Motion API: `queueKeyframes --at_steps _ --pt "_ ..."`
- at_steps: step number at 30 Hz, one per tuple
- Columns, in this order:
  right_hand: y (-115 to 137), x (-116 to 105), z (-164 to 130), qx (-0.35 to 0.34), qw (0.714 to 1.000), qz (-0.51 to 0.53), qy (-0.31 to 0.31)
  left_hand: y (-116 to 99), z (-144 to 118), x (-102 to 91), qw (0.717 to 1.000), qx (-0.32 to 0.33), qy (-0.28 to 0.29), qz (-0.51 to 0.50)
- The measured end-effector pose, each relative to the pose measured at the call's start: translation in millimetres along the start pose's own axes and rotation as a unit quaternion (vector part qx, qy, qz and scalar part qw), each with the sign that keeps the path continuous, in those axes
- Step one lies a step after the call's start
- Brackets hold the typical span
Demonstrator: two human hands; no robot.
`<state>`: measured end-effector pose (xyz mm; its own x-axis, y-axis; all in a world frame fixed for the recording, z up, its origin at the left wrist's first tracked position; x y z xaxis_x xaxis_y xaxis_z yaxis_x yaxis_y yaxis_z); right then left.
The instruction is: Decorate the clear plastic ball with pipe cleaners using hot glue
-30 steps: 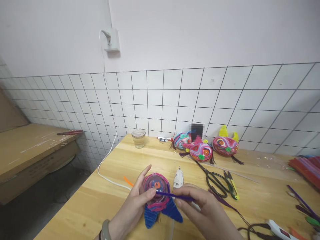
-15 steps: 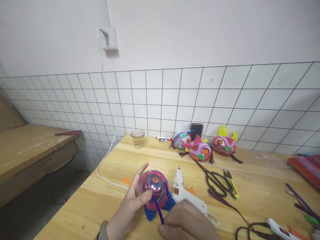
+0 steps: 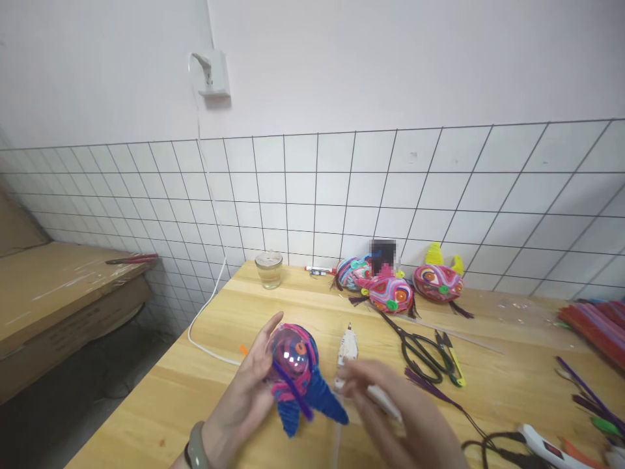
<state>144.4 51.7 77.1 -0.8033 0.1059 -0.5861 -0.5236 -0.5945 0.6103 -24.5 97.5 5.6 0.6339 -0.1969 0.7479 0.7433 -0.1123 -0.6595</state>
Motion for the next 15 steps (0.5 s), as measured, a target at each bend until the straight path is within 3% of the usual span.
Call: queueKeyframes --at_steps 2,4,6,9,12,15 --pt "-44 -14 1 0.125 0.991 -0.024 -0.03 0 1 -2.5 0.999 -0.017 0.011 -0.046" --pt "-77 -9 -2 0.207 0.972 -0.102 0.041 -1 2 -6.6 0.997 -0.026 0.02 -0.076" --pt "-97 2 -9 0.247 0.942 -0.187 0.129 -2 4 -11.1 0.995 -0.026 0.031 -0.091" --pt "-99 21 -19 0.243 0.896 -0.304 0.215 -4 5 -15.9 0.994 -0.018 0.05 -0.097" --pt "-96 30 -23 0.255 0.855 -0.397 0.215 -5 5 -15.0 0.993 -0.022 0.067 -0.097" --pt "-96 36 -24 0.265 0.851 -0.408 0.2 -5 3 -12.3 0.994 -0.036 0.063 -0.088"
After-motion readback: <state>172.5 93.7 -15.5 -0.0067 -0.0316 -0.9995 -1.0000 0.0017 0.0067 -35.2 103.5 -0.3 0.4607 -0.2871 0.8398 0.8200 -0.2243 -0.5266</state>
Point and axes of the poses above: each hand's wrist, its own z-axis towards the middle knuckle, its own x-axis out of the palm, y = z × x, the point moved 8 cm from there along z, towards the middle knuckle, and after that the axes turned 4 degrees about x, right-handed, at the moved point
